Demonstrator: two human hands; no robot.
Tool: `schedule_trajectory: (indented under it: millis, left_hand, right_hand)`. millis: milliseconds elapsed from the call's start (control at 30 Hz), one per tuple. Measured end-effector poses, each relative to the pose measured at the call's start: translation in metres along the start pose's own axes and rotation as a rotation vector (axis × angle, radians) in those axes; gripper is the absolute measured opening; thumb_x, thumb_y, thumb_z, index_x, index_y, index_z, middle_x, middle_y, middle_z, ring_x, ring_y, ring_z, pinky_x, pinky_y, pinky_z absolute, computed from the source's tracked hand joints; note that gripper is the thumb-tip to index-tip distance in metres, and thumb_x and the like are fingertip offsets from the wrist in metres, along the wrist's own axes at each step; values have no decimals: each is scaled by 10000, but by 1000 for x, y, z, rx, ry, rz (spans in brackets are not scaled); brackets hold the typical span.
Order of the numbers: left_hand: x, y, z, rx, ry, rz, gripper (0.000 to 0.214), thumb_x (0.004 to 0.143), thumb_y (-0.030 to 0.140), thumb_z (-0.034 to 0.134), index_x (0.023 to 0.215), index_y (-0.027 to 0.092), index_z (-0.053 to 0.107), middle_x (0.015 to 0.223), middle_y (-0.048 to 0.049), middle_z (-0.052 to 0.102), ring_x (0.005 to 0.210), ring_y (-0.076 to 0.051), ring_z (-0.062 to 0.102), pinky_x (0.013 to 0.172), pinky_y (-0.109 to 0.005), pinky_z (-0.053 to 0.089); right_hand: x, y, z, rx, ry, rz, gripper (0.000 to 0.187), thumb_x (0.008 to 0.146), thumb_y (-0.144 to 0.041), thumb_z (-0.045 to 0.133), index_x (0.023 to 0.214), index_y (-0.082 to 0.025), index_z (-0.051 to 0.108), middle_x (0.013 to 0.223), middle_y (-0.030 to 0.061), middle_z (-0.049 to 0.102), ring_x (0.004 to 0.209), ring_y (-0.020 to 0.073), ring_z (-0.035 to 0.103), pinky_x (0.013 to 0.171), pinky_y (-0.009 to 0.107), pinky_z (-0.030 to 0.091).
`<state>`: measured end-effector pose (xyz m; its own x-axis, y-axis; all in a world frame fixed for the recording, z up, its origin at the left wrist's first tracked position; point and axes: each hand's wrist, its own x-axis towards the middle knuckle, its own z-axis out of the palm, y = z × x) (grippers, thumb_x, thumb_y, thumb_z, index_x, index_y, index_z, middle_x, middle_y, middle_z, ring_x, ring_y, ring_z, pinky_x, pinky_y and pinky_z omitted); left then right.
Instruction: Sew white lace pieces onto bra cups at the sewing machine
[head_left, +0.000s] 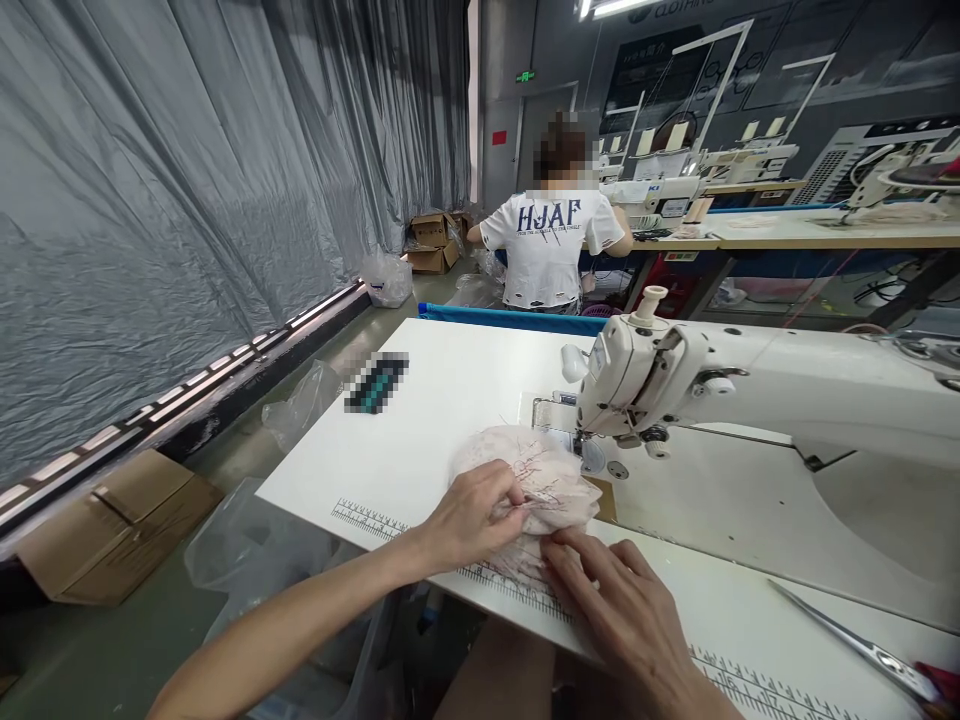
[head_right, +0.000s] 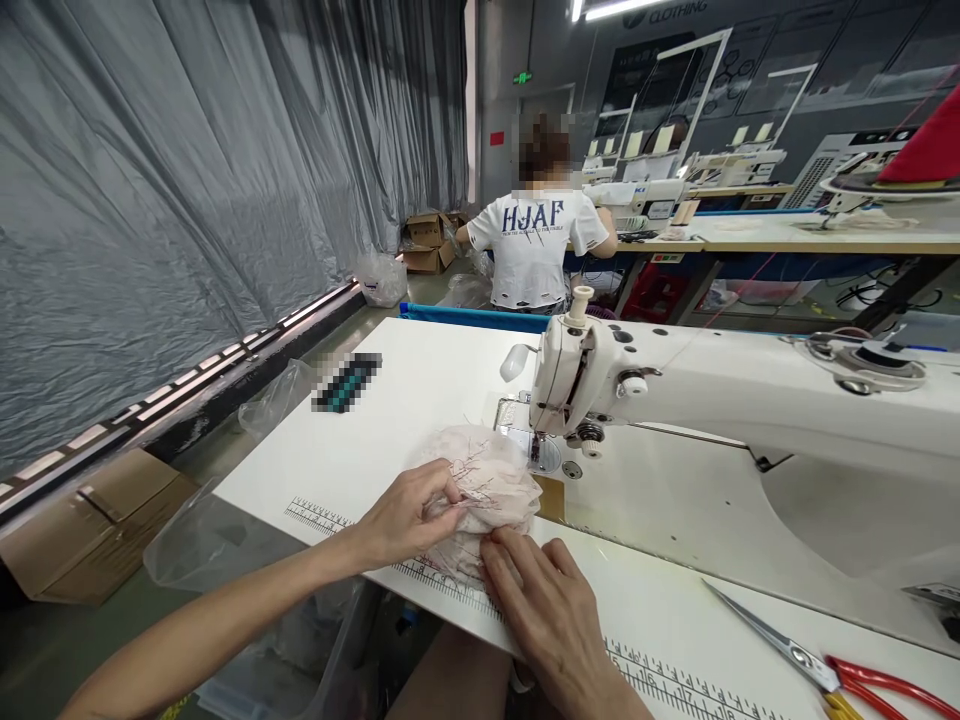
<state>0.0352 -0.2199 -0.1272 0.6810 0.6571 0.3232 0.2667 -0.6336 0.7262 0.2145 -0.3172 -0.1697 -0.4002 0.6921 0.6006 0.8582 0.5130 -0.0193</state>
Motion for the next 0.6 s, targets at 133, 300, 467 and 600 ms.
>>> schedule_trajectory:
  millis: [133, 300, 467, 600]
  left_hand:
    - [1, 0, -1, 6, -3, 6, 75, 788, 142, 507, 732, 121, 461, 720, 7, 457, 661, -80, 400, 586, -208, 301]
    - [2, 1, -3, -3, -25, 15, 69, 803, 140, 507, 750, 116, 471, 741, 1, 464, 673, -80, 404, 588, -206, 304]
    - [2, -2, 0, 23, -3, 93, 86, 841, 150, 476, 765, 117, 454, 760, -15, 452, 705, -95, 404, 599, -212, 313]
    - [2, -3, 6, 106, 59, 138, 96, 844, 95, 417, 752, 122, 410, 787, -30, 448, 744, -113, 401, 640, -234, 324]
  right_hand:
    - [7, 0, -1, 91, 52, 67, 170, 908, -70, 401, 969, -141, 543, 966, 84, 596, 705, 144, 457, 643, 288, 275]
    - [14, 3, -4, 130, 68, 108, 179, 924, -93, 364, 954, -156, 529, 936, 53, 607, 657, 147, 418, 616, 283, 265]
    - [18, 6, -6, 155, 83, 89, 189, 912, -90, 373, 954, -169, 539, 878, 47, 604, 600, 150, 362, 591, 280, 266]
    - [24, 9, -7, 189, 121, 52, 242, 890, -44, 363, 971, -168, 554, 899, 43, 598, 616, 134, 391, 581, 265, 276]
